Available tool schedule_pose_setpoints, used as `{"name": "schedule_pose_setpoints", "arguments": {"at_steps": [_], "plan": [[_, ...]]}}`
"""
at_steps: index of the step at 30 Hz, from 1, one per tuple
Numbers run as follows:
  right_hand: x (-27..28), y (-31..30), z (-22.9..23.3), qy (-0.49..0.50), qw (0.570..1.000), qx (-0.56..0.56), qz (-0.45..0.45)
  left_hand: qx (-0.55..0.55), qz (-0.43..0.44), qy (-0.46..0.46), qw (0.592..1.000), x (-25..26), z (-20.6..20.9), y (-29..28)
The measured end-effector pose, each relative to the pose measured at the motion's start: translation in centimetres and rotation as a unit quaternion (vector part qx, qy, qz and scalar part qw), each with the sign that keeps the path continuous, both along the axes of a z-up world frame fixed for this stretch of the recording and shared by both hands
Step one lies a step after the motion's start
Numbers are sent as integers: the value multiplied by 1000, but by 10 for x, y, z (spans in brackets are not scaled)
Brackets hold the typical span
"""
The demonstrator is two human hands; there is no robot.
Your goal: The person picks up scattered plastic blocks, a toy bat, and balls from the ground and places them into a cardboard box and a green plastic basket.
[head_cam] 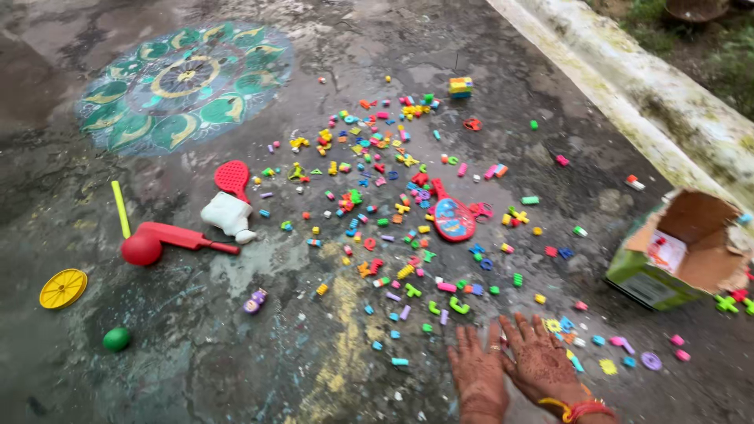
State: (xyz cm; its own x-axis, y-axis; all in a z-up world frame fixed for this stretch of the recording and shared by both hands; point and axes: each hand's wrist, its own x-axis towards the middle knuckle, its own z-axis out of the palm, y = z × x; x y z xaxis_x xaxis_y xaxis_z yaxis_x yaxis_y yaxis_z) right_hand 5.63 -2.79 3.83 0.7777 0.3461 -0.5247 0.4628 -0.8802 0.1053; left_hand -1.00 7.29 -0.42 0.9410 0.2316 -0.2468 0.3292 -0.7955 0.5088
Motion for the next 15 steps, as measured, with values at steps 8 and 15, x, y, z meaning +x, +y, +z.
{"name": "schedule_pose_setpoints", "arguments": {"at_steps": [8,15], "plan": [[2,194,-54,-125,988,82,-39,83,-20,-61,994,-15,-100,271],[-2,424,-94,-62,996,63,-33,402,67,-409,817,-60,-202,520]]}}
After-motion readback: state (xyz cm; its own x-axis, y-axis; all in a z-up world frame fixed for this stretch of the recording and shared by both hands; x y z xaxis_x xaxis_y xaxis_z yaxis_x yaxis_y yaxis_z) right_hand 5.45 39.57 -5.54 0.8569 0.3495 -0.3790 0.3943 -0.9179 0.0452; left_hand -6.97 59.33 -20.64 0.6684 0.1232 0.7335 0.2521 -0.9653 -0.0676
